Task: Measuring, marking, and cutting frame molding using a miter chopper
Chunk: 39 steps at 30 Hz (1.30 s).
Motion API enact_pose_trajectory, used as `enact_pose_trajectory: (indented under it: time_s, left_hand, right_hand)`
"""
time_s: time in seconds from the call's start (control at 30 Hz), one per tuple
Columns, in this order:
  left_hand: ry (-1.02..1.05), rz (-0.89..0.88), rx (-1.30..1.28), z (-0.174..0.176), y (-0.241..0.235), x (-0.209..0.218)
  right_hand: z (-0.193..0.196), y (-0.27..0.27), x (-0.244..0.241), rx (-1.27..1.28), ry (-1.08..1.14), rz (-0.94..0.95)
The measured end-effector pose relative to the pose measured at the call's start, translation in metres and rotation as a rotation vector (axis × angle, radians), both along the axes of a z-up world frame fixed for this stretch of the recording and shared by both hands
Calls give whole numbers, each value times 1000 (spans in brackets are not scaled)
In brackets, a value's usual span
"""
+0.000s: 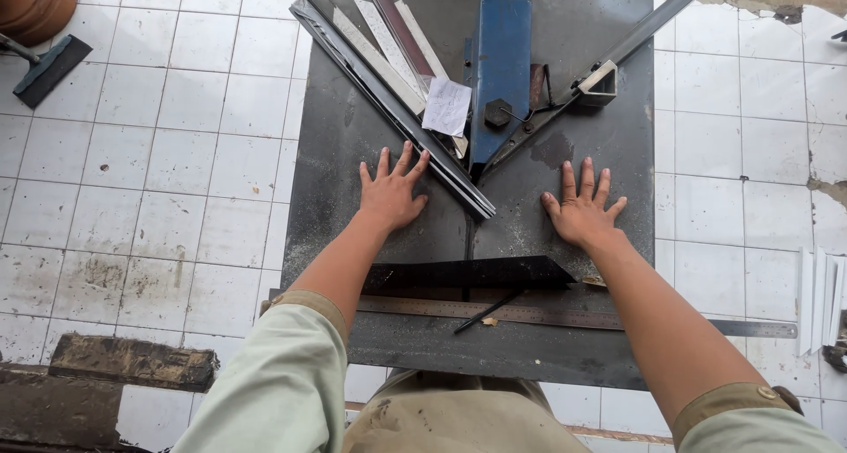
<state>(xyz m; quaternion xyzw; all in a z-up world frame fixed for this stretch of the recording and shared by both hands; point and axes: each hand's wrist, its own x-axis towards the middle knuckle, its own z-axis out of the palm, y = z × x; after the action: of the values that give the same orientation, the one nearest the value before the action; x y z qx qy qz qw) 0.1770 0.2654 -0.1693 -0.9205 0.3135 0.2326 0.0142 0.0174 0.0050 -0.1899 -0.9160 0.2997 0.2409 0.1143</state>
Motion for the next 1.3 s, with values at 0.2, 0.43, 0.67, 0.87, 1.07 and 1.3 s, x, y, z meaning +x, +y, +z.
enact_pose_trajectory:
  time_s: [0.2,0.43,0.67,0.87,1.07,1.3]
  left_hand:
    - [45,-8,32,5,-2,2]
    - [33,-2,54,12,-3,-3]
    - [-11,6,64,-6,-4,-6]
    - [-11,-3,66,11,-5,-11]
    - [86,18,91,25,-11,-3]
    - [6,-40,76,30,-10,-3]
  right_hand:
    - [-7,-3,1,0,-10,-10]
    - [-9,3,-1,18,-52,-28]
    - [-25,3,-7,0,-105,-44]
    - [-13,6,-6,24,-96,-38]
    - [-7,0,3,38,-33,-42]
    - [10,7,21,31,1,-88]
